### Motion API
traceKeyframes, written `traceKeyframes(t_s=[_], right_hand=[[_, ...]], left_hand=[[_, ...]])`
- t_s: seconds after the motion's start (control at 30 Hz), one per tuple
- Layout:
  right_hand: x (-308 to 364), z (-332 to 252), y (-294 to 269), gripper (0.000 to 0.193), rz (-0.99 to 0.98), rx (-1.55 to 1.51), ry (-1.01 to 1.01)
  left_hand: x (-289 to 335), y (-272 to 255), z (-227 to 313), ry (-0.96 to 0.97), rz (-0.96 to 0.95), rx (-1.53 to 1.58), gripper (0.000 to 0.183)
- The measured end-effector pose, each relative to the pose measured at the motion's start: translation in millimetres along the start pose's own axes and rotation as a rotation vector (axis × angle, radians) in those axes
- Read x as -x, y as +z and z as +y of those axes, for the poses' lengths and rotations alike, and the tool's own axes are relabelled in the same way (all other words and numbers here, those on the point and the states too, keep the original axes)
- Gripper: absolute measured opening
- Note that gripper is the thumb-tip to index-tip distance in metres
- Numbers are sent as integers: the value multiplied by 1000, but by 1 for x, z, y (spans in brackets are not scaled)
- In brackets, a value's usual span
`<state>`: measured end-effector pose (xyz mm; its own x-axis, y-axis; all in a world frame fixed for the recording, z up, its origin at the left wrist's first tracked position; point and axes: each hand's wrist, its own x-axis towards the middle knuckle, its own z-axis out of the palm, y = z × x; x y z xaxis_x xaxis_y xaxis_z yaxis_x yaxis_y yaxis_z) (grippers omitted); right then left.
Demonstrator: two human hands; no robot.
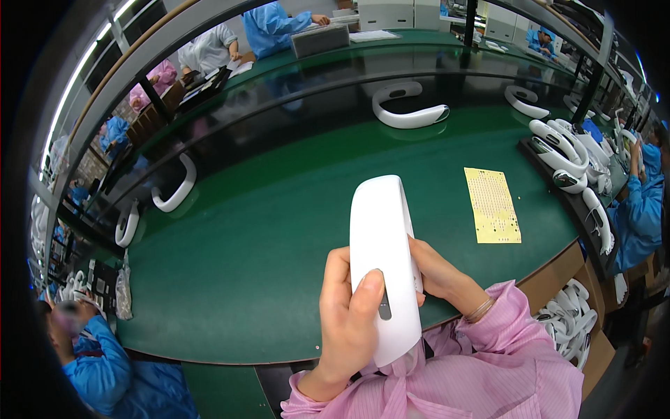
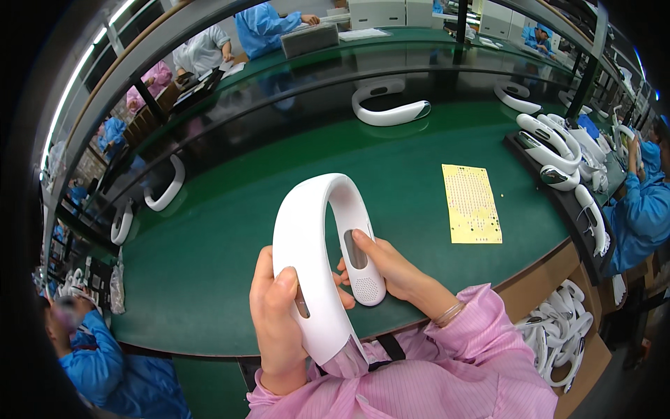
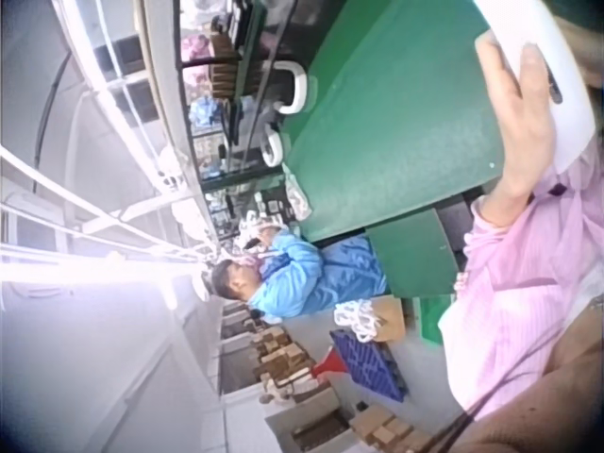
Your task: Inspecting and testing white U-shaped neck massager devices at a factory assembly line.
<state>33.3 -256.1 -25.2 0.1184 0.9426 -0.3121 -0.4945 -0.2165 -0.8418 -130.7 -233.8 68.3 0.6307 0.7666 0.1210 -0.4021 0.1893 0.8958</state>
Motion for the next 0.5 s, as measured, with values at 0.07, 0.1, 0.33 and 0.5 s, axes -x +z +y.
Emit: traceKeyframes(t_s=[0.07,0.1,0.33,0.5], right_hand=[[-1,2,-1,44,3,1,-21],[-2,3,-3,44,7,15,-54],[8,-2,-27,47,125,137,-413],[46,-32,-27,58,-3,511,-654]], left_hand=[[2,-1,1,-13,-9,1,32],[3,-1,1,-22,-19,0,32],[9,-9,-17,110,81,-143,54],[-4,-63,-61,441,328,-349,69]])
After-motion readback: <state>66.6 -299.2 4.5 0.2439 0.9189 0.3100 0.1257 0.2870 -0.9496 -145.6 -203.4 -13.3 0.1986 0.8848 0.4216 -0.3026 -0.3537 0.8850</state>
